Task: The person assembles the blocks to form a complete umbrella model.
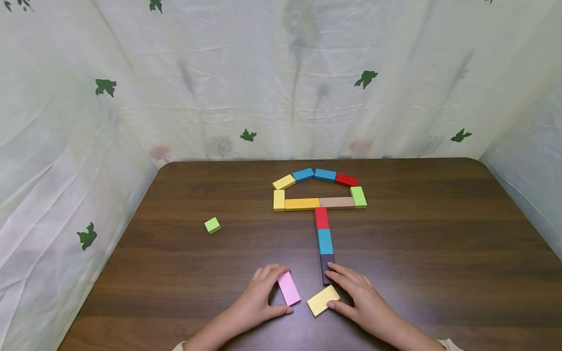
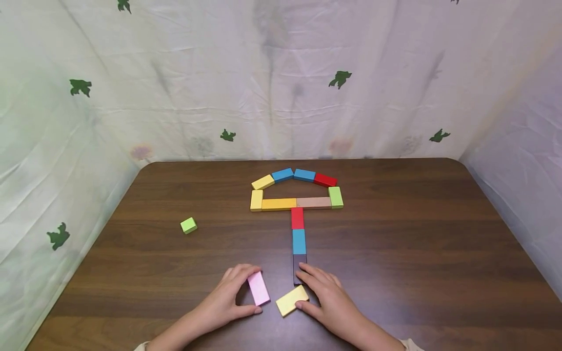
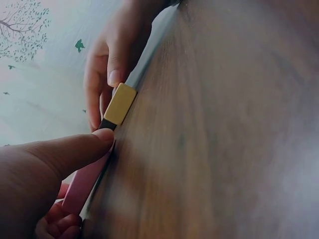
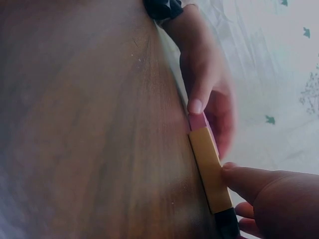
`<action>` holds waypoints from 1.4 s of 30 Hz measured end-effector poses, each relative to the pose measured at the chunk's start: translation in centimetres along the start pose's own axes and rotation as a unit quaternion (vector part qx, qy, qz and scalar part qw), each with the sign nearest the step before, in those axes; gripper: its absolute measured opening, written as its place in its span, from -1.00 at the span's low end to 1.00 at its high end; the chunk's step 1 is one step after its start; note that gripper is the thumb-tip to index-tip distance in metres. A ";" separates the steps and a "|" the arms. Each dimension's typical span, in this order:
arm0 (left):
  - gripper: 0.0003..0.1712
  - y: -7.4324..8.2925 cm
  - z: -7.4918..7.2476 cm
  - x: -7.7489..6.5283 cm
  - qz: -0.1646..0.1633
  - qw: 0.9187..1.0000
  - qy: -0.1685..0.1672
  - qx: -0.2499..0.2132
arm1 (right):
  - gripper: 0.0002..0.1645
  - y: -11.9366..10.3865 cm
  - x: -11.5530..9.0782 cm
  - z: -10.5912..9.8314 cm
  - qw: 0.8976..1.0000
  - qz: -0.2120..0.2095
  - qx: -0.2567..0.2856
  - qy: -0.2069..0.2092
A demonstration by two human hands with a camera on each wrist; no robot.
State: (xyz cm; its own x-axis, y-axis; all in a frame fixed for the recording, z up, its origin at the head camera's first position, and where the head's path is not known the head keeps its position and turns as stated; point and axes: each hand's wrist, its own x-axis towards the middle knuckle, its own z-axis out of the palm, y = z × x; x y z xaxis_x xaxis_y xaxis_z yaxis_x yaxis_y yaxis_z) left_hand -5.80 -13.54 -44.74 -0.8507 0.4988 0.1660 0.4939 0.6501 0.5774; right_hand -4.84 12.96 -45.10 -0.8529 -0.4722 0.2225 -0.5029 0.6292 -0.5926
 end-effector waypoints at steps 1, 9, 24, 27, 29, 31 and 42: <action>-0.16 0.1 0.1 0.1 -0.002 1.000 -0.001 0.001 | -0.34 0.0 0.0 0.0 1.000 0.003 0.002 -0.002; -0.14 0.8 0.6 0.8 -0.005 1.000 -0.024 0.014 | -0.34 0.0 0.0 -0.1 1.000 0.015 0.012 -0.014; -0.03 1.1 0.0 0.9 -0.006 0.999 -0.049 0.020 | -0.33 0.0 0.1 -0.1 1.000 0.019 0.015 -0.016; -0.03 0.8 -0.7 1.1 0.003 0.999 -0.031 0.010 | -0.33 0.0 0.1 -0.1 1.000 0.018 0.013 -0.017; -0.04 0.5 -1.4 1.2 0.007 1.000 -0.010 0.007 | -0.33 0.0 0.1 -0.1 1.000 0.017 0.012 -0.016; -0.06 0.2 -2.1 1.4 0.009 1.000 0.015 0.003 | -0.33 0.0 0.1 -0.1 1.000 0.016 0.012 -0.015; -0.12 -3.2 -6.8 2.4 -0.022 0.986 0.165 0.028 | -0.33 0.1 0.1 -0.1 1.000 0.017 0.011 -0.016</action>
State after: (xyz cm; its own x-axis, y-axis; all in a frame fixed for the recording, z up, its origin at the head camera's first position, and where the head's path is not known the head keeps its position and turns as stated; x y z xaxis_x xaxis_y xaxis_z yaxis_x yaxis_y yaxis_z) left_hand -10.66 -18.32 -40.79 -0.8796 0.2620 0.3970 0.4558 0.7027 0.5462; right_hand -4.99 13.05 -45.09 -0.8640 -0.4710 0.1779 -0.4708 0.6307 -0.6169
